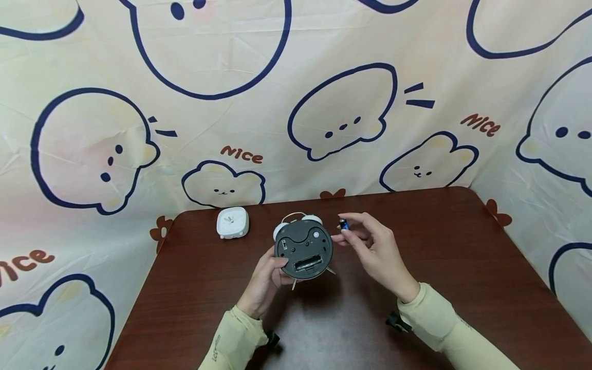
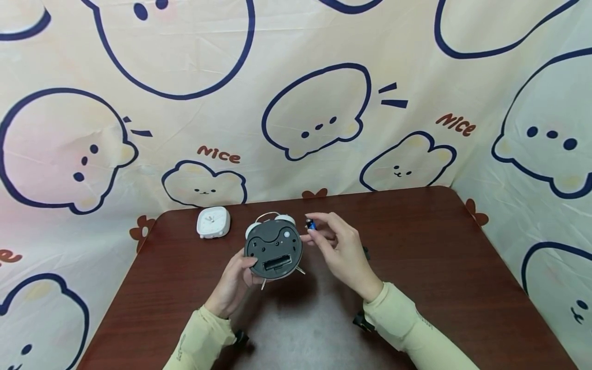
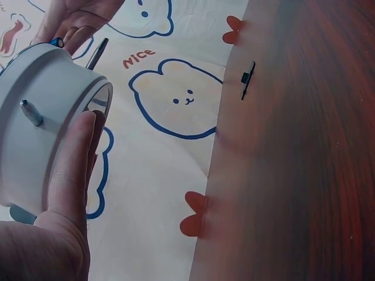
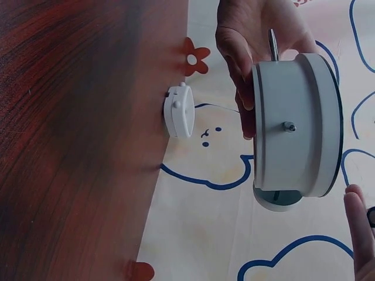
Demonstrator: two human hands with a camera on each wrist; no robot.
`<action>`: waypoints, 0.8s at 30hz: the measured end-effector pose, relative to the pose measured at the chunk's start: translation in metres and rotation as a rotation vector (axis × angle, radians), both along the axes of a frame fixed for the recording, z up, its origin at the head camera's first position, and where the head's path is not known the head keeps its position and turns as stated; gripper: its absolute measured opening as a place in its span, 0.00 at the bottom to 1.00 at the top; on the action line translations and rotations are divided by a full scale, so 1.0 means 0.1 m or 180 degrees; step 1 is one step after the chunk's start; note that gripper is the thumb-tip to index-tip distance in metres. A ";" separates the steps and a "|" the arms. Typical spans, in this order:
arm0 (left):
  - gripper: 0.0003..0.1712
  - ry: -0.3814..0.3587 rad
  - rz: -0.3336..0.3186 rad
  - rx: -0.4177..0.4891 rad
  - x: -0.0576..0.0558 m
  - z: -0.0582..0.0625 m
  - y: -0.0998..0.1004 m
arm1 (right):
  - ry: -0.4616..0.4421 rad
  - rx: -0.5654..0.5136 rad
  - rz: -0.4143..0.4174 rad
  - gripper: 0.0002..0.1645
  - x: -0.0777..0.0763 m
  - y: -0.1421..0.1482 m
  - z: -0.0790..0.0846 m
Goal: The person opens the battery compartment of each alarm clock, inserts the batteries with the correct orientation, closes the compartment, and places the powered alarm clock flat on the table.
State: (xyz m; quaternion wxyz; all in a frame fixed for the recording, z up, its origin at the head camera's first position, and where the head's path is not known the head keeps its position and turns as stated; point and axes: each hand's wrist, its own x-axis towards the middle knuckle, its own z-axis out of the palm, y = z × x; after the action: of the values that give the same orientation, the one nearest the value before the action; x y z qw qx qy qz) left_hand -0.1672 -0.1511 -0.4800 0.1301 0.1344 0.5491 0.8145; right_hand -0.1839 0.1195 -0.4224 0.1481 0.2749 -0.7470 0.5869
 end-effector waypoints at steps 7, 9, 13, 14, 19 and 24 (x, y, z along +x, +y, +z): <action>0.30 -0.0043 0.0017 0.0029 0.00 0.01 0.02 | -0.0043 -0.0060 0.0020 0.20 0.01 0.00 0.01; 0.31 -0.0047 0.0014 0.0031 0.00 0.00 0.02 | 0.0008 -0.0016 -0.0056 0.19 0.01 0.00 0.01; 0.31 -0.0057 0.0022 -0.0008 0.00 -0.01 0.02 | 0.0105 0.0038 -0.0137 0.19 0.02 0.00 0.01; 0.31 -0.0062 0.0021 -0.0022 0.00 -0.01 0.02 | 0.0115 0.0052 -0.0147 0.19 0.02 -0.01 0.01; 0.32 -0.0082 0.0014 -0.0026 0.00 -0.01 0.02 | 0.0083 0.0078 -0.0059 0.19 0.03 -0.04 0.01; 0.33 -0.0069 -0.0006 -0.0020 -0.01 -0.01 0.04 | 0.0211 0.0174 0.0150 0.21 0.02 -0.08 -0.02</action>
State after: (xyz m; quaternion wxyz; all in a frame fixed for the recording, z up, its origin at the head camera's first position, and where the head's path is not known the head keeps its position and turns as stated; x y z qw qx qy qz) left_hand -0.1681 -0.1468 -0.4806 0.1372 0.1257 0.5501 0.8141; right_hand -0.1817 0.1112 -0.4239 0.1512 0.3156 -0.7508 0.5602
